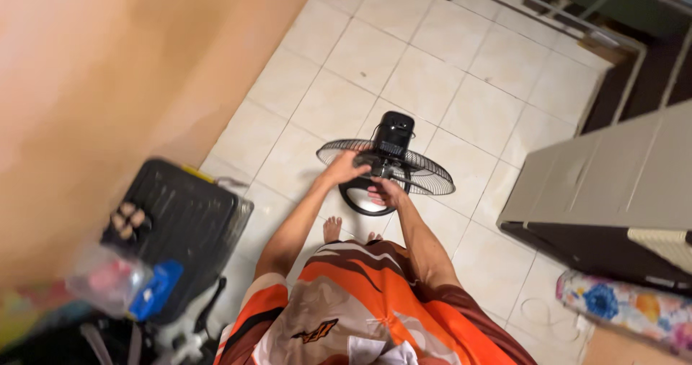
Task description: The person disassembles a black electric fan by removing the front grille, fan blades, and rear grille, then reassembles the components in reverse order. The person repeatedly removes and reattaches the front grille and blades during the process.
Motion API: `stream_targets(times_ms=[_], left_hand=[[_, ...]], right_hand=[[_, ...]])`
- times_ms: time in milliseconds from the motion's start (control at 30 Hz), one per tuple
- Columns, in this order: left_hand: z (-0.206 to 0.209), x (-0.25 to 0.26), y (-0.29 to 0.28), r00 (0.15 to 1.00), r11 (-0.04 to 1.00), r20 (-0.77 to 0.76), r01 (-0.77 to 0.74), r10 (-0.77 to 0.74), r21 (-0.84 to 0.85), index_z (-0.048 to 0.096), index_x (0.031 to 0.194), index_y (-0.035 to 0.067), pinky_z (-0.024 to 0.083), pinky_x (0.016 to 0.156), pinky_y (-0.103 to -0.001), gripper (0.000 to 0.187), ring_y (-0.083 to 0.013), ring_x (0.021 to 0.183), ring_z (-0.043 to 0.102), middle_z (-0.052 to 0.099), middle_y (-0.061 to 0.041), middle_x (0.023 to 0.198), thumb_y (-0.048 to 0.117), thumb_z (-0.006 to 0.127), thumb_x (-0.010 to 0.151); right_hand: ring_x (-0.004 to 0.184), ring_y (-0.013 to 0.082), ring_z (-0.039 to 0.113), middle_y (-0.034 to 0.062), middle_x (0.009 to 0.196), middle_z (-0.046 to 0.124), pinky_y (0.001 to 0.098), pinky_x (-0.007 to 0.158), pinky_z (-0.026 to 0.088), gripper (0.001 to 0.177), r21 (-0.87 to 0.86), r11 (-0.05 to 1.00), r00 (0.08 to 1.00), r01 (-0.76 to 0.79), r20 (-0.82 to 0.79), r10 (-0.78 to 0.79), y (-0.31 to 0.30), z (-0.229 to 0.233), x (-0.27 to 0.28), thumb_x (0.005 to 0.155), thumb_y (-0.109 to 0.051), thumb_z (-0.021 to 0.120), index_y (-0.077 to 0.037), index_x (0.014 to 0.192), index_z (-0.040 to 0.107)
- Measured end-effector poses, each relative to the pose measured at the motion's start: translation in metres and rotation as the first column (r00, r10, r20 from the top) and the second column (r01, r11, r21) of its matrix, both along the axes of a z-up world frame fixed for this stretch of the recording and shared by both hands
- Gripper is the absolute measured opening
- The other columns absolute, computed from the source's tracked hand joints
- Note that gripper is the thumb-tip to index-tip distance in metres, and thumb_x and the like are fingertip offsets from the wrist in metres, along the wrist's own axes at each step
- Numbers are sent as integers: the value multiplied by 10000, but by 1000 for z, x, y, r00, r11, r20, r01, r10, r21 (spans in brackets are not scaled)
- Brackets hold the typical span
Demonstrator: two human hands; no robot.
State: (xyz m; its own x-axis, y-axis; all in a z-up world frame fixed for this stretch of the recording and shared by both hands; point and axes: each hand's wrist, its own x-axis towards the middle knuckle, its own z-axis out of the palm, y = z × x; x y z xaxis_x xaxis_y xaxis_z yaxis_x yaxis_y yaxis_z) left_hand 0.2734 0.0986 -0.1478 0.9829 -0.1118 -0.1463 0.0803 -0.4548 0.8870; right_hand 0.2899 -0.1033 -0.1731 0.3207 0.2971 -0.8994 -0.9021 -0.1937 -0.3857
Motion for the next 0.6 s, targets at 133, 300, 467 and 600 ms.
stream_targets(times_ms=[133,300,467,600], left_hand=[[22,15,-9,979,994,171,107,-108,16,737,1196,89,563,901,-373,291,-296,1041,731,763,-128,1142,219,705,938],[29,17,-3,981,982,65,182,-185,45,749,1172,102,573,855,-376,256,-301,993,740,766,-113,1106,231,646,975],[17,12,12,980,970,79,193,-182,-148,729,1187,92,575,877,-359,269,-263,1015,756,774,-109,1118,200,633,961],[6,13,17,966,961,63,256,-251,-108,744,1202,79,550,905,-356,268,-260,1041,725,760,-126,1141,180,653,971]], right_hand=[[999,201,709,54,1080,715,391,808,599,353,100,988,993,116,-38,-113,18,-2,6,902,-322,736,-110,1167,637],[858,197,703,44,945,680,338,656,553,242,96,951,956,294,-46,-291,34,-16,-7,910,-287,725,-109,1057,651],[684,162,657,68,803,667,281,553,513,134,205,893,915,401,-47,-400,42,-26,-10,913,-165,598,-48,920,662],[579,135,575,32,719,642,269,528,489,104,300,868,919,395,-117,-378,38,-34,-14,907,-140,597,-74,833,630]])
